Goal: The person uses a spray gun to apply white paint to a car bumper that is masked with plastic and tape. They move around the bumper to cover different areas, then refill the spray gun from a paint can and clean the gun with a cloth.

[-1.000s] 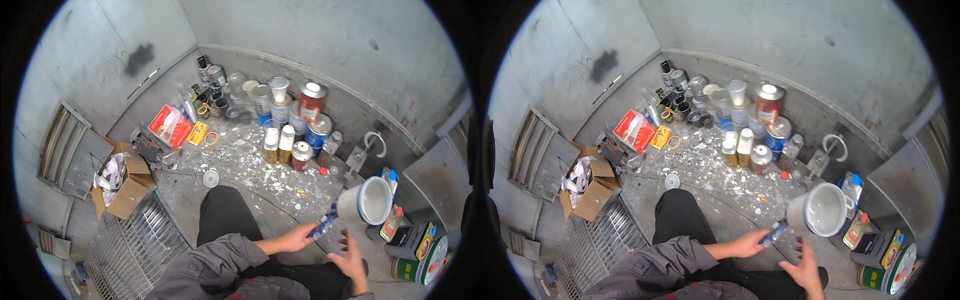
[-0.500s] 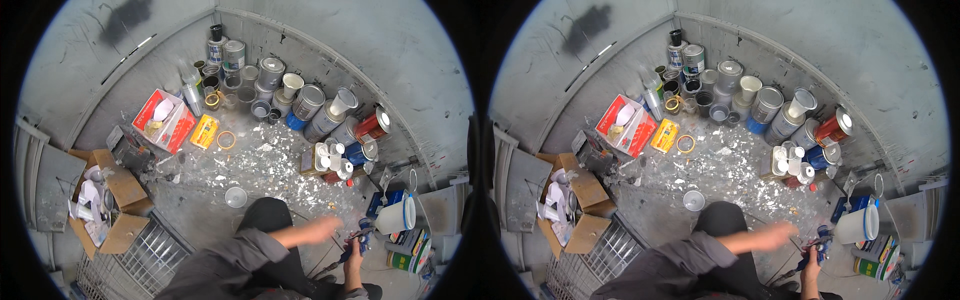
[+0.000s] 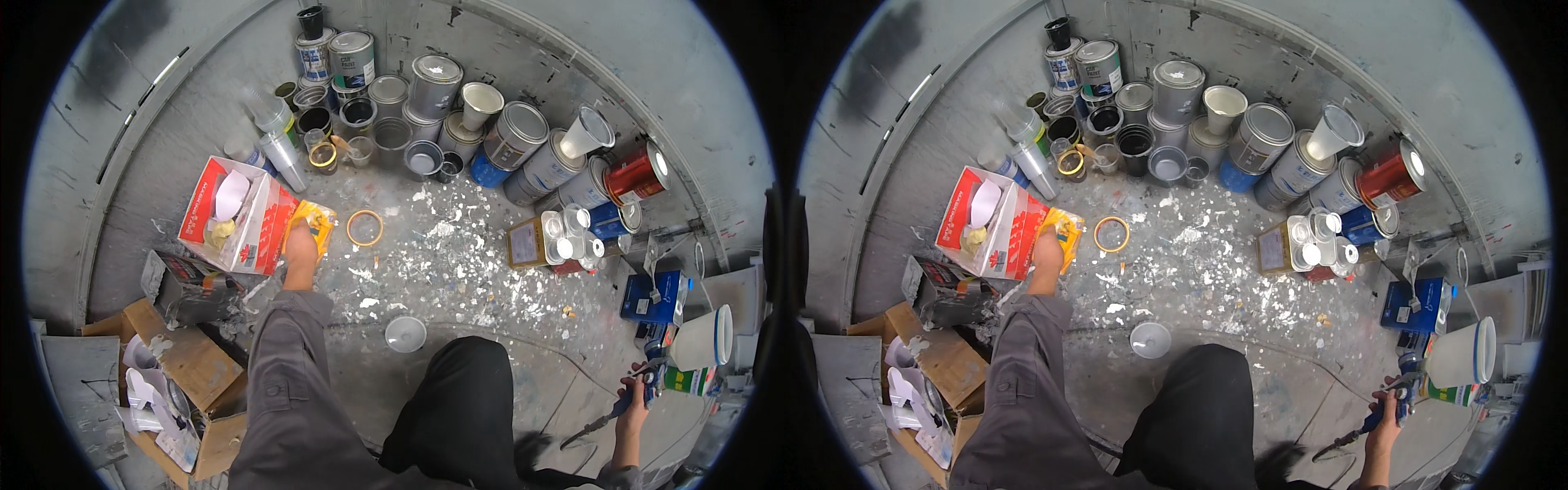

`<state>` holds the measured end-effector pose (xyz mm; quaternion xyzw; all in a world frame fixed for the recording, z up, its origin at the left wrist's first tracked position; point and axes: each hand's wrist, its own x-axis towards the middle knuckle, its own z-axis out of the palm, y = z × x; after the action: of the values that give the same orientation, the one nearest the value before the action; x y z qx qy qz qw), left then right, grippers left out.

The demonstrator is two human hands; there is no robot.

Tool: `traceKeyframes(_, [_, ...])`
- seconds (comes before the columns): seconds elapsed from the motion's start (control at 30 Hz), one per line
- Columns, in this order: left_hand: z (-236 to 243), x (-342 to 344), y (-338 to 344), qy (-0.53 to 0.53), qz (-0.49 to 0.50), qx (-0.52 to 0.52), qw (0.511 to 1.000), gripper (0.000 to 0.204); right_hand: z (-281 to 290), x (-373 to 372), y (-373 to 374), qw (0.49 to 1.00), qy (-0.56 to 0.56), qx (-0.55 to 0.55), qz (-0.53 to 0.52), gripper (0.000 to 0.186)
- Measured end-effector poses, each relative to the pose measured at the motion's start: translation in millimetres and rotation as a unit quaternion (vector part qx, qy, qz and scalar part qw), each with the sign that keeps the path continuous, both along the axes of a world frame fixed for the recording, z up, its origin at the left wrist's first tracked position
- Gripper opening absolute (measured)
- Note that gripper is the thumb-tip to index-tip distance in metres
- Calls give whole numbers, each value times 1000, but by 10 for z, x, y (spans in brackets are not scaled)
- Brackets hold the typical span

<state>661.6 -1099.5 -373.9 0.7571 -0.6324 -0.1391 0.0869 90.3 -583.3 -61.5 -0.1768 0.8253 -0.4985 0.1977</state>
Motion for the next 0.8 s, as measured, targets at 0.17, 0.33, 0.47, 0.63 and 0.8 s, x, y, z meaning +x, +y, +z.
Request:
traceKeyframes(0.17, [-210,78,33,-42,-42,9,998,27,23,140,-91,1000,-5,17,19,45])
traceKeyframes(0.33, [-234,117,106,5,-92,-127,988,48,39,224,-195,999,2,18,51,44])
traceKeyframes(0.47, [-205,85,69,-4,-12,-46,999,62,17,202,-278,997,0,18,79,44])
traceKeyframes(0.63, [-78,46,259,145,45,28,988,46,-42,202,-309,994,-9,26,108,44])
traceKeyframes(0.8, [767,-549,817,304,-125,-102,939,32,24,421,-409,993,-72,25,90,34])
